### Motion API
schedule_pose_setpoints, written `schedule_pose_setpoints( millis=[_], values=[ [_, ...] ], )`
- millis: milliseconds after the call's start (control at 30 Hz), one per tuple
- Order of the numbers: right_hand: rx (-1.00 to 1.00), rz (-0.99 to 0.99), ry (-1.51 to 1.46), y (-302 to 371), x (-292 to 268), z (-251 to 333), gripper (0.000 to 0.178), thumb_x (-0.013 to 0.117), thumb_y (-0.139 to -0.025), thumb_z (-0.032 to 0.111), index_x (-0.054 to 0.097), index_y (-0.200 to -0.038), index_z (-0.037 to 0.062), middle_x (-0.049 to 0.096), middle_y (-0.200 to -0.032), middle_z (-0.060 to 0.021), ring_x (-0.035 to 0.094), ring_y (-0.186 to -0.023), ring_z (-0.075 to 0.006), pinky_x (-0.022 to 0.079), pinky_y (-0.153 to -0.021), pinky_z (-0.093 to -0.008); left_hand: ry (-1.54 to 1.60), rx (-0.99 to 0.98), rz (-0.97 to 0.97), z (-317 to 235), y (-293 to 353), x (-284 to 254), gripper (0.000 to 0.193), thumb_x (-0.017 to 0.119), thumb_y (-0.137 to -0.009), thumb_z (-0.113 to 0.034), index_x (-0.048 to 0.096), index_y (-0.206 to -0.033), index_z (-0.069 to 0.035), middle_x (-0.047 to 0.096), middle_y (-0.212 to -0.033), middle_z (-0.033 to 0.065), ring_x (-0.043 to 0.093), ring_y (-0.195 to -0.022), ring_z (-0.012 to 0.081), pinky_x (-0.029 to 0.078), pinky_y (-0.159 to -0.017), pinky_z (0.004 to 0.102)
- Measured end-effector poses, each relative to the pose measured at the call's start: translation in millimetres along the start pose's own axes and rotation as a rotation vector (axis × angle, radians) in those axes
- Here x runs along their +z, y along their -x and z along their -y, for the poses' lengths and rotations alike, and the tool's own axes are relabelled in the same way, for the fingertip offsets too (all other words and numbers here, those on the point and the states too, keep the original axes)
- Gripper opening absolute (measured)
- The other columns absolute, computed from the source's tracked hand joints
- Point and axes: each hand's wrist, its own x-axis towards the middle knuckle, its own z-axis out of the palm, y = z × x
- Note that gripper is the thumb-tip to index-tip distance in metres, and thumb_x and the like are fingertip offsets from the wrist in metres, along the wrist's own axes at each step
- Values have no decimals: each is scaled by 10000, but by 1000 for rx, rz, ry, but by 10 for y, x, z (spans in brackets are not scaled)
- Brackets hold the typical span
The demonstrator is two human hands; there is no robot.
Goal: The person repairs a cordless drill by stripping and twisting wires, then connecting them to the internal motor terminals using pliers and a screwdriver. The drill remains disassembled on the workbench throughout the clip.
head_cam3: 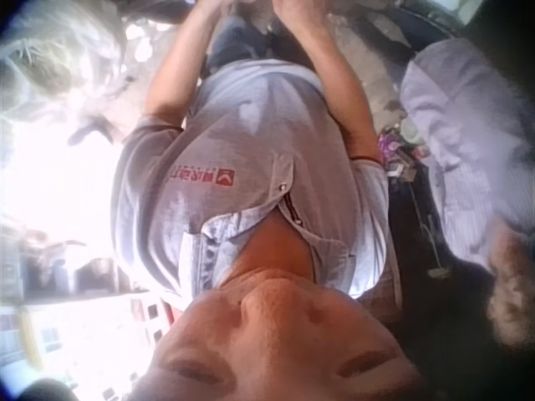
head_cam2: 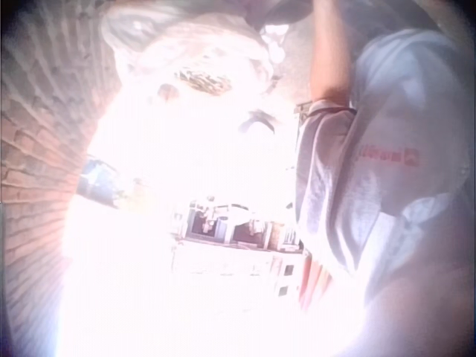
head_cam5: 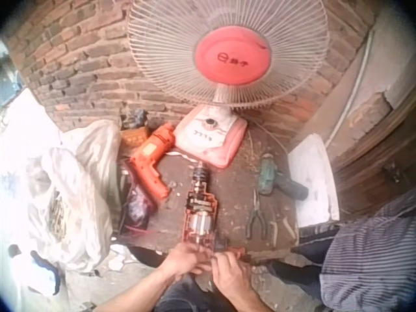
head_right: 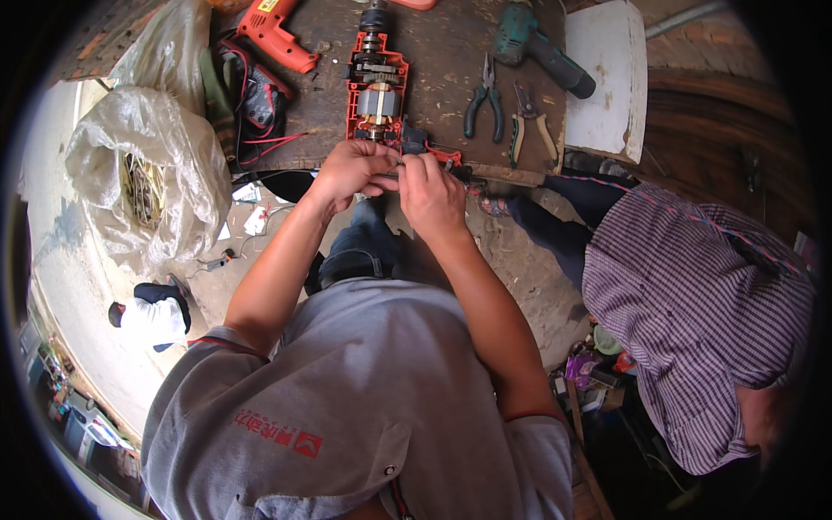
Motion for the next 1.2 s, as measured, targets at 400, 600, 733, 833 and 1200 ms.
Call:
schedule_pose_setpoints(
  millis=[400, 600, 733, 833, 1200],
  values=[
    [356, 45, -297, -105, 137, -13, 153, 662, -887, 157, 663, -897, 5, 639, -722, -132, 659, -598, -326, 535, -576, -420, 27, -6, 31, 35, -14, -27, 174, 629, -972, -106, 727, -1094, -30, 761, -959, 51, 751, -767, 125, 551, -540, 191],
    [1230, 468, -1096, -383, -72, -166, 183, 646, -878, 132, 660, -839, -46, 616, -646, -44, 508, -464, -125, 400, -435, -344, 7, -1, 4, 53, -6, 8, 178, 639, -981, -123, 721, -1105, -26, 762, -1006, 65, 745, -745, 120, 552, -545, 200],
    [1069, 450, -909, -276, -115, -180, 144, 630, -916, 122, 655, -943, -17, 648, -741, -56, 586, -512, -171, 463, -480, -361, 11, 4, -10, 65, 0, -8, 189, 640, -981, -130, 710, -1116, -18, 761, -1036, 76, 744, -738, 122, 552, -551, 206],
    [363, 168, -343, -45, -116, -140, 158, 655, -914, 114, 650, -1047, 28, 674, -886, -79, 675, -652, -260, 538, -583, -396, 29, -6, -3, 21, 37, 16, 196, 642, -977, -136, 704, -1120, -17, 761, -1029, 78, 744, -739, 124, 548, -549, 203],
    [-104, 145, -12, -135, -128, -95, 133, 692, -899, 103, 685, -1022, 55, 672, -904, -103, 710, -745, -317, 567, -653, -421, 4, 3, 7, 26, 15, 2, 176, 634, -977, -142, 730, -1078, -33, 761, -956, 51, 741, -741, 112, 537, -557, 196]
  ],
)
